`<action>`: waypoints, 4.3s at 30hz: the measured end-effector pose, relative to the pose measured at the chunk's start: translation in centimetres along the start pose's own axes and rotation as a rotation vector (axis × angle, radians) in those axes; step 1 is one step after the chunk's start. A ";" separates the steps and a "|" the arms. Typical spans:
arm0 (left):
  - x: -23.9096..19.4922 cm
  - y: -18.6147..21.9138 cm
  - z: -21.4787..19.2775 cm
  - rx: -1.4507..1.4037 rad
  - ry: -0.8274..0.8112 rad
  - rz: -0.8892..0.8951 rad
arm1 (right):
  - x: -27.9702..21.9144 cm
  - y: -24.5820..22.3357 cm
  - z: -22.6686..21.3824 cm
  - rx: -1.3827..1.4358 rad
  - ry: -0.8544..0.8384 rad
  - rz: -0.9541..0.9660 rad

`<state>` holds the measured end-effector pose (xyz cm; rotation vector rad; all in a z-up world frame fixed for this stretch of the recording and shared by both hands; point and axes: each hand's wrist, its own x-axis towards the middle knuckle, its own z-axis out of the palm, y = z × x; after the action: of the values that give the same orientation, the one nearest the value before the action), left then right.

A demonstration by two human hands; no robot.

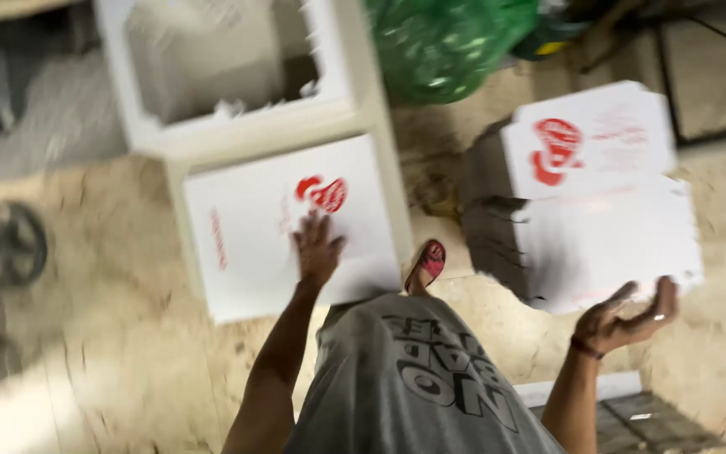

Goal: The person is manually removing pre-cut cardboard shapes from their surrounding sheets and stacking the finished frames.

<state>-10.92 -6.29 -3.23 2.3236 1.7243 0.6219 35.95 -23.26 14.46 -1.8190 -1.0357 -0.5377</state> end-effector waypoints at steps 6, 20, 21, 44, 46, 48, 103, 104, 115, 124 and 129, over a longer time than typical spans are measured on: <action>-7.6 -15.9 -9.1 0.249 -0.203 -0.526 | -15.6 -9.8 9.2 0.350 -0.550 0.083; 12.0 -35.2 -8.5 0.146 -0.352 -0.113 | -29.4 -13.2 13.5 -0.336 -0.998 0.397; 12.3 -35.6 -8.2 0.140 -0.360 -0.112 | -29.0 -13.7 13.6 -0.346 -1.001 0.400; 12.6 -34.2 -9.3 0.328 -0.071 0.165 | -25.5 -20.9 13.4 -0.539 -1.115 0.575; 13.0 -34.4 -8.9 0.333 -0.065 0.171 | -26.0 -19.9 13.8 -0.537 -1.116 0.565; 13.0 -33.8 -9.4 0.335 -0.068 0.177 | -26.2 -19.8 13.3 -0.542 -1.122 0.560; -14.3 -26.2 -18.7 -0.154 -0.409 -0.941 | -26.1 -16.2 11.6 0.381 -1.542 1.052; -15.1 -25.9 -19.0 -0.129 -0.430 -0.950 | -23.5 -18.7 11.1 0.393 -1.554 1.062; -4.5 -8.2 -7.8 -0.133 -0.149 -0.211 | -17.7 -18.0 15.2 0.465 -1.598 1.334; 6.5 3.2 -3.8 0.178 -0.967 -0.005 | -15.8 -20.7 14.7 0.320 -1.795 0.088; 5.8 2.8 -2.7 0.268 -0.897 0.062 | -13.4 -20.7 18.8 0.273 -1.885 0.653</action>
<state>-8.28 -1.95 1.55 2.2534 1.3299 -0.6163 9.99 -8.15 6.77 -1.9115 -1.2695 1.9581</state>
